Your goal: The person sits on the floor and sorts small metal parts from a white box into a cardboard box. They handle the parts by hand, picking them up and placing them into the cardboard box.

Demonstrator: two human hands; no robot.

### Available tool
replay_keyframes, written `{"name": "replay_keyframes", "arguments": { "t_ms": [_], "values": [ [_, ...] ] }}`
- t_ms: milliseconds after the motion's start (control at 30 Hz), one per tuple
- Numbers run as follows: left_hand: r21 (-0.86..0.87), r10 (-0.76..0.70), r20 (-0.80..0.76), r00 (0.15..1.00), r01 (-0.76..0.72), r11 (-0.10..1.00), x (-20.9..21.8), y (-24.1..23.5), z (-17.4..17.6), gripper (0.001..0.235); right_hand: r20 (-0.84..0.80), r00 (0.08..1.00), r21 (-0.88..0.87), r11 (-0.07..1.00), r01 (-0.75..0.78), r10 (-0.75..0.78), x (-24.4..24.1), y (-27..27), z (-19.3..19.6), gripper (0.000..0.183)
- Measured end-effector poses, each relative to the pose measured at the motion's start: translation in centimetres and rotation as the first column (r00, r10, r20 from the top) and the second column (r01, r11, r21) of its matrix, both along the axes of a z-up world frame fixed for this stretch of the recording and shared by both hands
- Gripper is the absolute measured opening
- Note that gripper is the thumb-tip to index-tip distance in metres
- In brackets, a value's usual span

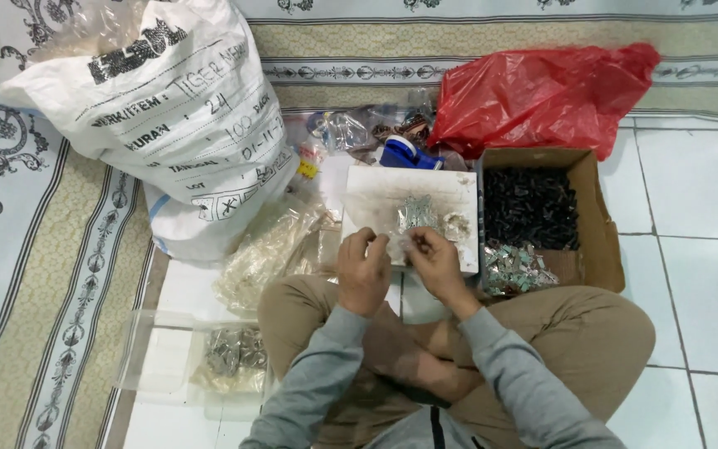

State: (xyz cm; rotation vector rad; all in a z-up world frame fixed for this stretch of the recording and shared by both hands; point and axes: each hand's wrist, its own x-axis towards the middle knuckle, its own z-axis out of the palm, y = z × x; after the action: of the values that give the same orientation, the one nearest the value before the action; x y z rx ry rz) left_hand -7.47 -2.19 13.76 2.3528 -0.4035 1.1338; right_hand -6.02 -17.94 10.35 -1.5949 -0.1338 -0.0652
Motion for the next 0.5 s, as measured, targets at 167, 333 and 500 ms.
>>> {"name": "replay_keyframes", "arguments": {
  "t_ms": [167, 333, 500],
  "values": [
    [0.206, 0.003, -0.189, 0.982, 0.036, 0.978, 5.5, 0.4, -3.3, 0.012, -0.074, 0.995, -0.255, 0.963, -0.089, 0.072, 5.3, -2.2, 1.5, 0.041],
    [0.125, 0.114, -0.437, 0.892, -0.066, 0.99, 7.9, -0.1, -8.9, 0.012, -0.237, 0.96, -0.676, 0.736, -0.051, -0.151, 7.4, -4.0, -1.8, 0.053],
    [0.065, 0.163, -0.613, 0.773, -0.156, 0.986, 8.6, 0.1, -10.4, 0.024, -0.157, 0.952, -0.793, 0.608, 0.036, -0.261, 4.8, 0.8, 4.2, 0.08]
  ]
}}
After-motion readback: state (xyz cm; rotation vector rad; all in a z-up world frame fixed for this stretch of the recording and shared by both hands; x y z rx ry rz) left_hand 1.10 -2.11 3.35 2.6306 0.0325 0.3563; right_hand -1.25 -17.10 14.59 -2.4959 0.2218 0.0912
